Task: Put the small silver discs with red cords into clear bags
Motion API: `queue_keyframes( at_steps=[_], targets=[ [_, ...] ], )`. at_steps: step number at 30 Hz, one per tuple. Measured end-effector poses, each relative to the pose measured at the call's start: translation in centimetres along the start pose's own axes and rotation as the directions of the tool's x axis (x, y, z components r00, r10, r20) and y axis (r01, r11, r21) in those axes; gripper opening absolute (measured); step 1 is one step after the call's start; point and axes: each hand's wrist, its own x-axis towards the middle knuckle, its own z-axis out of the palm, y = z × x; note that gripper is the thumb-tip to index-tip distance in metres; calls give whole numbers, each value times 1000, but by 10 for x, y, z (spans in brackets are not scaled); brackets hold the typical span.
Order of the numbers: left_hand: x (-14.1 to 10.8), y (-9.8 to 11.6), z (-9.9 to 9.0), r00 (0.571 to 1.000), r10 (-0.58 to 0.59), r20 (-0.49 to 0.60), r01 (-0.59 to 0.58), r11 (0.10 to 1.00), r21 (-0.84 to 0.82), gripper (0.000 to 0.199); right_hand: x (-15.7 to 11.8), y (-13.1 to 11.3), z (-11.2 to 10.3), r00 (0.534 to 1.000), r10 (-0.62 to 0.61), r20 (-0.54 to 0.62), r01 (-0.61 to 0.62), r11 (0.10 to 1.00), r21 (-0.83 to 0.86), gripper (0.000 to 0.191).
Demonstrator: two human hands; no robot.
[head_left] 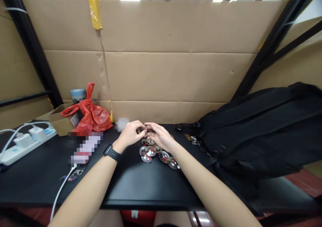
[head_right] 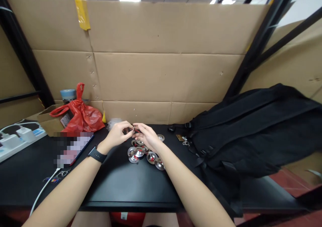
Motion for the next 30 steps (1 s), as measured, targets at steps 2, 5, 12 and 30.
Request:
queue_keyframes(
  at_steps=[2,5,12,30],
  targets=[
    [0,1,-1,1000,27,-6,-27,1000,-2,5,-1,3,-1,1000,-24,13,25,996,-84,40],
    [0,0,-3,999,43,-5,-43,999,-23,3,-1,8,-1,997,-76,-3,73,975,-212,50],
    [0,-25,-23,997,-70,-12,70,997,-38,6,5,-5,-18,971,-213,-111,145,888,-436,48],
    [-15,-81,-39,841,-300,450,276,954,121,21,-6,-31,-120,984,37,-173,-177,107,-979,32]
  ],
)
